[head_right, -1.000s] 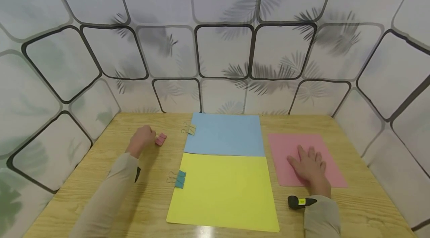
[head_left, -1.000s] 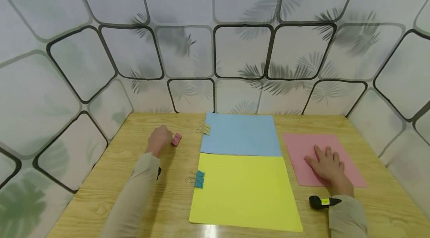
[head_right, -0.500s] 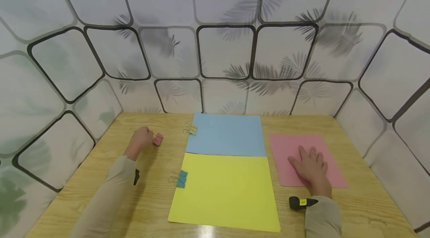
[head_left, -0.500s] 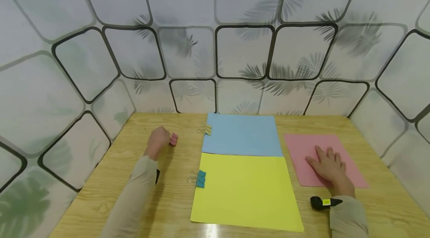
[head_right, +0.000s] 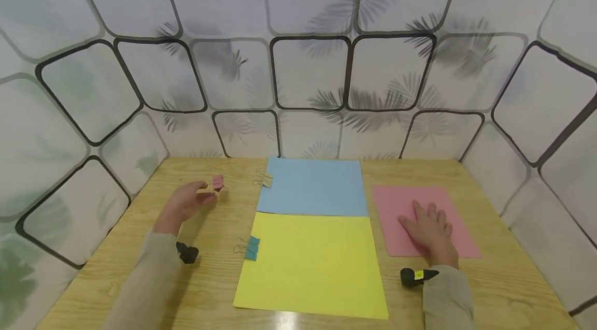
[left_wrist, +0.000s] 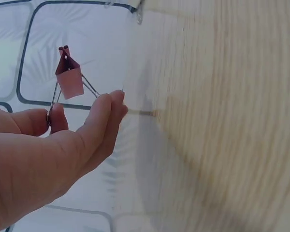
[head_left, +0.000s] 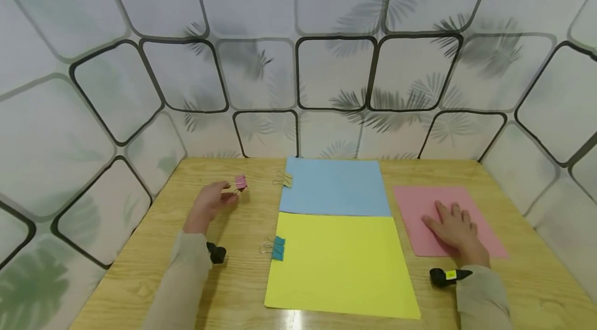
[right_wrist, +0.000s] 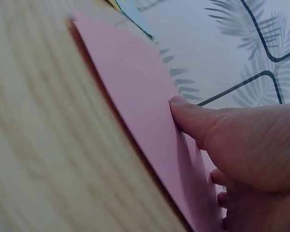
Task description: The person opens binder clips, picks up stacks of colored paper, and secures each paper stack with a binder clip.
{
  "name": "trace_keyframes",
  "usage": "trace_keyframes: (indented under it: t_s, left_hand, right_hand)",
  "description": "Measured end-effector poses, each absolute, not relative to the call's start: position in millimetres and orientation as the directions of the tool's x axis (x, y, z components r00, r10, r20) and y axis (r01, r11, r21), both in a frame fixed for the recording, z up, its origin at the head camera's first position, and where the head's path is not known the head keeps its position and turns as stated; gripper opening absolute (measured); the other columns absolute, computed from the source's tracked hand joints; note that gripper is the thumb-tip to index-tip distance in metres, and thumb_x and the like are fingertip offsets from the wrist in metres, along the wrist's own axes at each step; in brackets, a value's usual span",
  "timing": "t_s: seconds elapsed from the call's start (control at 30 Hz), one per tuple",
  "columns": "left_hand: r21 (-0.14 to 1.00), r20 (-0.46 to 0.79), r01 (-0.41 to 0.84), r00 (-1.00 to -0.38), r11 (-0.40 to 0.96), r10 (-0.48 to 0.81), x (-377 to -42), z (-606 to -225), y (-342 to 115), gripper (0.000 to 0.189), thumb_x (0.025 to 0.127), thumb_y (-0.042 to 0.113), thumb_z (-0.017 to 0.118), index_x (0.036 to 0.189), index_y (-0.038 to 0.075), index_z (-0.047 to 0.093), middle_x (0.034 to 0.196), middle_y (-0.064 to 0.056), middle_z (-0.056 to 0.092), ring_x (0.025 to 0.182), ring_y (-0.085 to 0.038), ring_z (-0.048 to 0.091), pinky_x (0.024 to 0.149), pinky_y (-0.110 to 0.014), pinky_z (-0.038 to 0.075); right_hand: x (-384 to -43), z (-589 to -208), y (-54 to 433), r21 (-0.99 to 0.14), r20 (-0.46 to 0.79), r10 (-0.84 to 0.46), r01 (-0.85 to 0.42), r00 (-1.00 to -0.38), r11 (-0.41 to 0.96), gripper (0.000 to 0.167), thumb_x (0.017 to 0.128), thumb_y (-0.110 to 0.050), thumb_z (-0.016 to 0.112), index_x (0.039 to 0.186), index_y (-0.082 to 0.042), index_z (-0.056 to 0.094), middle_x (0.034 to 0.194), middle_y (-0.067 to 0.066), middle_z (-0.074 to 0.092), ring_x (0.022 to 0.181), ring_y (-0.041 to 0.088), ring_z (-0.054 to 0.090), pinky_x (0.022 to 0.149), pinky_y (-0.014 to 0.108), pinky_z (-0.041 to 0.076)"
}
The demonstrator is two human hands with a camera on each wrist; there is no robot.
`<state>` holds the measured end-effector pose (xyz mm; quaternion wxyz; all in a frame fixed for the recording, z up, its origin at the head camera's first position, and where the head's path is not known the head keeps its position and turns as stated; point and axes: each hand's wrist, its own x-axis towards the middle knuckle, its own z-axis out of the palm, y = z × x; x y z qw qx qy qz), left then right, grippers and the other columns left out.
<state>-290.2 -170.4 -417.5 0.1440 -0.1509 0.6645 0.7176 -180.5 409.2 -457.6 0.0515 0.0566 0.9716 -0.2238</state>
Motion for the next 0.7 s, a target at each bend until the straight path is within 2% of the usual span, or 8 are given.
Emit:
trace_keyframes:
  t_s: [0.1, 0.2, 0.3, 0.43, 0.5, 0.6, 0.7]
  left_hand:
    - [0.867, -0.435, -0.429, -0.9, -0.253, 0.034, -285, -416, -168, 0.053, 0.108, 0.025, 0.038, 0.152, -0.002, 0.027, 0.127, -0.02, 0.048, 0.102, -0.019, 0.065, 0.099, -0.026, 0.051]
    - [0.804, -0.436, -0.426, -0.897, -0.415, 0.077, -279, -415, -164, 0.052, 0.108, 0.024, 0.041, 0.152, 0.001, 0.025, 0.121, -0.017, 0.05, 0.103, -0.021, 0.066, 0.101, -0.025, 0.049]
    - [0.743, -0.431, -0.42, -0.896, -0.521, 0.106, -275, -416, -161, 0.048, 0.106, 0.021, 0.045, 0.148, 0.004, 0.028, 0.119, -0.016, 0.05, 0.104, -0.023, 0.066, 0.104, -0.026, 0.046]
    - [0.699, -0.405, -0.395, -0.906, -0.596, 0.126, -269, -417, -157, 0.034, 0.105, 0.017, 0.049, 0.135, 0.005, 0.039, 0.115, -0.015, 0.051, 0.1, -0.022, 0.066, 0.106, -0.026, 0.044]
    - [0.684, -0.391, -0.383, -0.911, -0.62, 0.131, -267, -420, -155, 0.024, 0.104, 0.015, 0.051, 0.125, 0.003, 0.046, 0.111, -0.014, 0.054, 0.099, -0.021, 0.066, 0.105, -0.027, 0.045]
    - [0.663, -0.376, -0.379, -0.914, -0.645, 0.151, -265, -423, -152, 0.016, 0.104, 0.016, 0.052, 0.112, 0.002, 0.055, 0.108, -0.013, 0.057, 0.1, -0.021, 0.065, 0.106, -0.027, 0.045]
    - [0.635, -0.367, -0.376, -0.916, -0.675, 0.165, -263, -424, -149, 0.015, 0.103, 0.016, 0.053, 0.105, 0.002, 0.059, 0.111, -0.012, 0.056, 0.103, -0.021, 0.064, 0.106, -0.027, 0.045]
  right_hand:
    - [-183, -453, 409, -0.416, -0.132, 0.084, 0.132, -0.988, 0.9, 0.08, 0.102, -0.052, 0.044, 0.149, 0.01, 0.021, 0.147, 0.046, 0.005, 0.131, 0.069, 0.003, 0.097, 0.083, 0.01]
    - [-184, -446, 408, -0.413, -0.155, 0.087, 0.145, -0.984, 0.899, 0.07, 0.104, -0.041, 0.042, 0.147, 0.01, 0.022, 0.145, 0.046, 0.008, 0.13, 0.069, 0.006, 0.097, 0.083, 0.014]
    - [-186, -439, 408, -0.414, -0.195, 0.091, 0.166, -0.977, 0.895, 0.055, 0.104, -0.026, 0.033, 0.146, 0.009, 0.024, 0.143, 0.047, 0.01, 0.128, 0.069, 0.009, 0.097, 0.082, 0.017]
    - [-189, -432, 410, -0.384, -0.25, 0.111, 0.203, -0.962, 0.901, 0.049, 0.102, -0.017, 0.022, 0.147, 0.004, 0.026, 0.141, 0.046, 0.014, 0.123, 0.067, 0.017, 0.092, 0.08, 0.027]
    - [-191, -428, 413, -0.366, -0.271, 0.117, 0.214, -0.956, 0.906, 0.048, 0.103, -0.016, 0.022, 0.147, 0.0, 0.028, 0.139, 0.045, 0.016, 0.12, 0.066, 0.021, 0.087, 0.078, 0.032]
    - [-196, -422, 419, -0.36, -0.298, 0.124, 0.232, -0.947, 0.904, 0.045, 0.101, -0.015, 0.027, 0.144, -0.002, 0.034, 0.136, 0.045, 0.019, 0.117, 0.066, 0.023, 0.082, 0.077, 0.035]
    - [-201, -416, 425, -0.366, -0.313, 0.133, 0.249, -0.94, 0.897, 0.044, 0.095, -0.013, 0.038, 0.137, 0.003, 0.04, 0.129, 0.046, 0.025, 0.114, 0.066, 0.025, 0.08, 0.071, 0.038]
